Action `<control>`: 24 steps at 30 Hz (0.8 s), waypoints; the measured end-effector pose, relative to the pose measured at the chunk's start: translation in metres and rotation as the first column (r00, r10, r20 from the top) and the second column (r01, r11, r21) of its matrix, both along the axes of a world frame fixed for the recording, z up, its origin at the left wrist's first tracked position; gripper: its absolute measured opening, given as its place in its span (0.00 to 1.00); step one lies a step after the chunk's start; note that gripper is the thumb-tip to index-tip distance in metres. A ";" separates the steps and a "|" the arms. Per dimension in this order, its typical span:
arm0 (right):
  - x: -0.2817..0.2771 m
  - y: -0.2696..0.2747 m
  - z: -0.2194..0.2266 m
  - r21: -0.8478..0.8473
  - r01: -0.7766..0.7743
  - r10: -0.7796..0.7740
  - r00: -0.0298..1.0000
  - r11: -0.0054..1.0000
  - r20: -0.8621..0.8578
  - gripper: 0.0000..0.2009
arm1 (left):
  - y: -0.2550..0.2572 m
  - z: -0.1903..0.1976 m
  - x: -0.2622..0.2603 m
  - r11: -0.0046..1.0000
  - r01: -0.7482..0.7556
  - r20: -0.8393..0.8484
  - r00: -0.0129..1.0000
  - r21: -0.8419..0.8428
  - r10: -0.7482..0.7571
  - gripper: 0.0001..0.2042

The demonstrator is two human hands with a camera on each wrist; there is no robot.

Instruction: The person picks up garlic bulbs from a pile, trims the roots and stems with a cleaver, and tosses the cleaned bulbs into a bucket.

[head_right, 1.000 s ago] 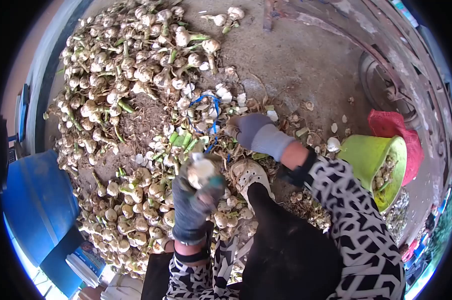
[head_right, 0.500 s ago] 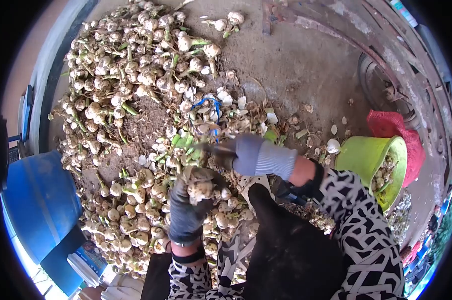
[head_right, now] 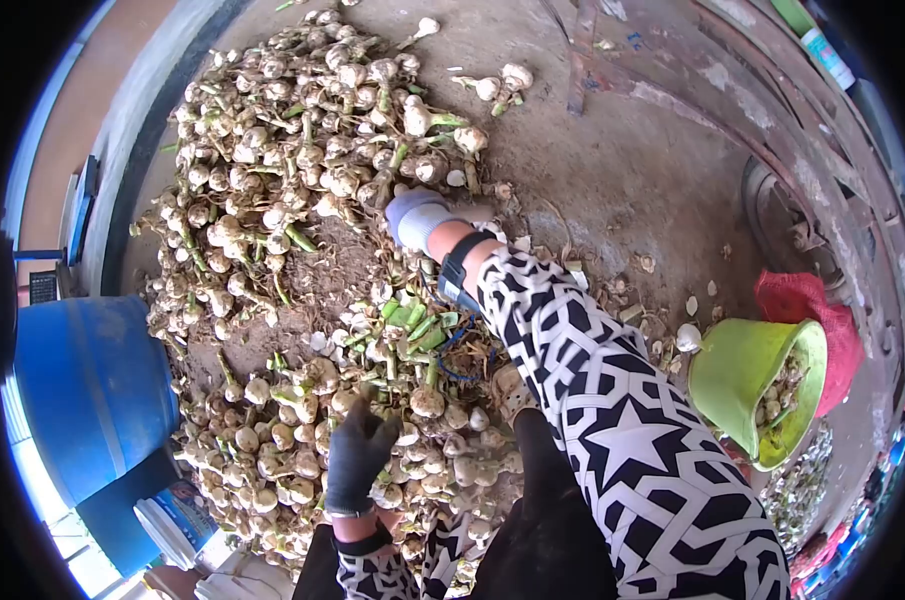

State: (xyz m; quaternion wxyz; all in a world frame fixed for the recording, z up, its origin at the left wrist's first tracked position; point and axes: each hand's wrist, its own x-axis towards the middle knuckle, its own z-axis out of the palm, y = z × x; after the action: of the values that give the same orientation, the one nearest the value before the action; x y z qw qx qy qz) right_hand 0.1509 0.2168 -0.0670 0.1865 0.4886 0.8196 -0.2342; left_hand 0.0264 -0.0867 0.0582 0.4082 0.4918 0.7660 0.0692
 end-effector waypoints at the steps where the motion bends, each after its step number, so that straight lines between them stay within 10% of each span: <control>1: 0.009 -0.014 0.020 -0.014 0.102 -0.103 0.983 0.995 -0.153 0.19 | 0.012 0.000 0.005 0.987 -0.144 0.199 0.972 0.068 0.127 0.25; 3: 0.024 -0.044 0.040 -0.040 0.072 -0.080 0.966 0.997 -0.247 0.15 | 0.036 -0.013 0.012 0.879 -0.476 0.481 0.778 0.031 0.405 0.28; 6: 0.051 -0.101 0.106 -0.173 0.007 -0.097 0.848 0.985 -0.521 0.07 | 0.060 -0.052 0.008 0.833 -0.550 0.715 0.561 -0.054 0.417 0.30; 7: 0.058 -0.117 0.113 -0.086 -0.074 0.008 0.803 0.994 -0.596 0.03 | 0.064 -0.065 0.005 0.925 -0.314 0.598 0.791 0.213 0.131 0.24; 9: 0.070 -0.146 0.104 0.153 -0.146 0.211 0.616 0.977 -0.759 0.01 | 0.065 -0.082 0.001 0.753 0.225 0.012 0.955 0.618 -0.295 0.16; 13: 0.102 -0.144 0.118 -0.172 -0.066 -0.158 0.179 0.983 -0.971 0.05 | 0.055 -0.070 0.012 0.739 0.246 0.001 0.949 0.627 -0.316 0.11; 14: 0.111 -0.141 0.126 -0.068 -0.034 -0.051 0.370 0.997 -0.928 0.06 | 0.053 -0.068 0.018 0.914 -0.338 0.700 0.709 0.225 0.090 0.21; 18: 0.107 -0.150 0.149 0.183 -0.106 0.187 0.841 0.977 -0.509 0.13 | 0.060 -0.019 0.022 0.929 -0.370 0.853 0.490 0.017 0.180 0.38; 21: 0.105 -0.158 0.141 0.380 -0.077 0.274 0.823 0.922 -0.498 0.12 | 0.064 0.002 0.041 0.888 -0.453 0.918 0.382 0.081 0.111 0.41; 22: 0.104 -0.161 0.142 0.381 -0.068 0.268 0.823 0.922 -0.501 0.12 | 0.067 -0.001 0.041 0.894 -0.403 0.793 0.601 0.193 0.100 0.42; 24: 0.102 -0.167 0.143 0.324 0.001 0.193 0.800 0.946 -0.567 0.11 | 0.061 0.003 0.048 0.882 -0.419 0.753 0.647 0.218 0.121 0.42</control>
State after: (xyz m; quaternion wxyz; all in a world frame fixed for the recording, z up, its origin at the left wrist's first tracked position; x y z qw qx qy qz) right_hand 0.2533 0.0495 0.0764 -0.1452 0.3713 0.8868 -0.2339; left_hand 0.0741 -0.0254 0.0613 0.5584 0.3704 0.5813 0.4617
